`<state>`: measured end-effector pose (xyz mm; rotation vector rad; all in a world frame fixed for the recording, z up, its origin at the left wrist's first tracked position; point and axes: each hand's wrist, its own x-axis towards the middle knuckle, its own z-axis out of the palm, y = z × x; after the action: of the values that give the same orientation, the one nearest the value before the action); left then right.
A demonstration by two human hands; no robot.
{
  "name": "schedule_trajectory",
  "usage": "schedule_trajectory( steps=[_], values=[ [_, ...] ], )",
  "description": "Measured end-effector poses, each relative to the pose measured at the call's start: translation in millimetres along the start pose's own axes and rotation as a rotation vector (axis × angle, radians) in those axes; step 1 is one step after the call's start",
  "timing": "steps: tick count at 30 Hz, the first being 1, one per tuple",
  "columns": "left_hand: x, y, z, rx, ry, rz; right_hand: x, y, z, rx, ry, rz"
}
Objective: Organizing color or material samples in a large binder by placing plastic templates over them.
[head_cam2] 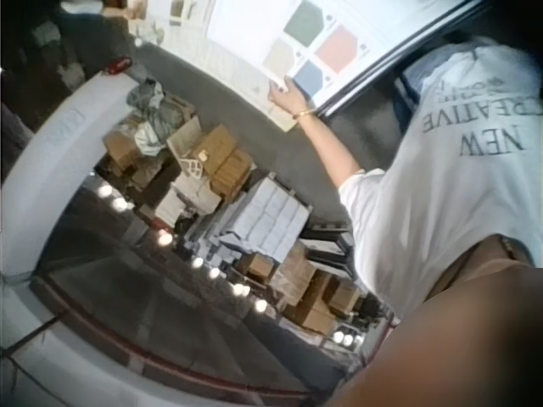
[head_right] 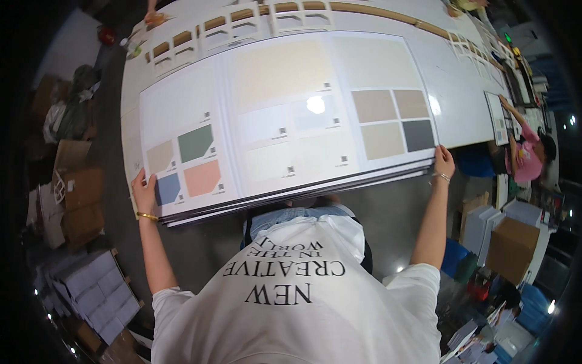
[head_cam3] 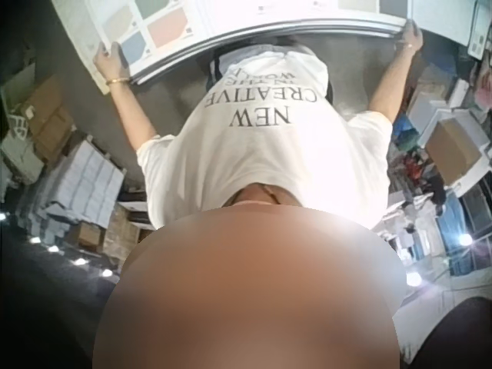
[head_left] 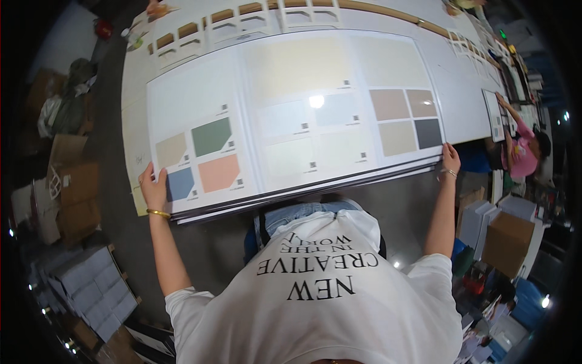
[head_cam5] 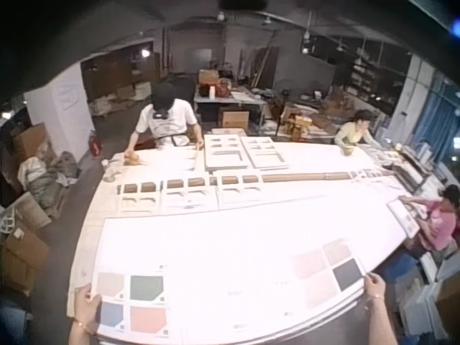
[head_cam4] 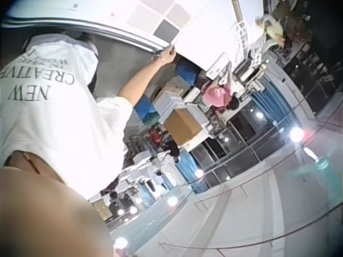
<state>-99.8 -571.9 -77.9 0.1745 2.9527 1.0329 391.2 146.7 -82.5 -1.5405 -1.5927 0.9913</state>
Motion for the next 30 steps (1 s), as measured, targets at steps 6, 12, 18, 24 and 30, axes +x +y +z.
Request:
schedule_trajectory(
  steps=[6,12,18,24,30],
  values=[
    [11,2,-4,-0.162,-0.08,-0.132,-23,-59,28,0.02,-0.046,0.078],
    [17,2,-9,-0.152,-0.069,-0.207,-9,-53,23,-0.192,-0.194,-0.087],
    [23,0,-23,-0.075,-0.017,-0.189,-15,-54,22,-0.055,-0.219,-0.016],
    [29,27,-47,-0.46,-0.176,-0.244,-12,-60,9,0.174,-0.274,0.134],
    [19,116,-70,-0.715,-0.606,-0.169,1,-45,-32,0.863,-0.27,0.293]
  ],
)
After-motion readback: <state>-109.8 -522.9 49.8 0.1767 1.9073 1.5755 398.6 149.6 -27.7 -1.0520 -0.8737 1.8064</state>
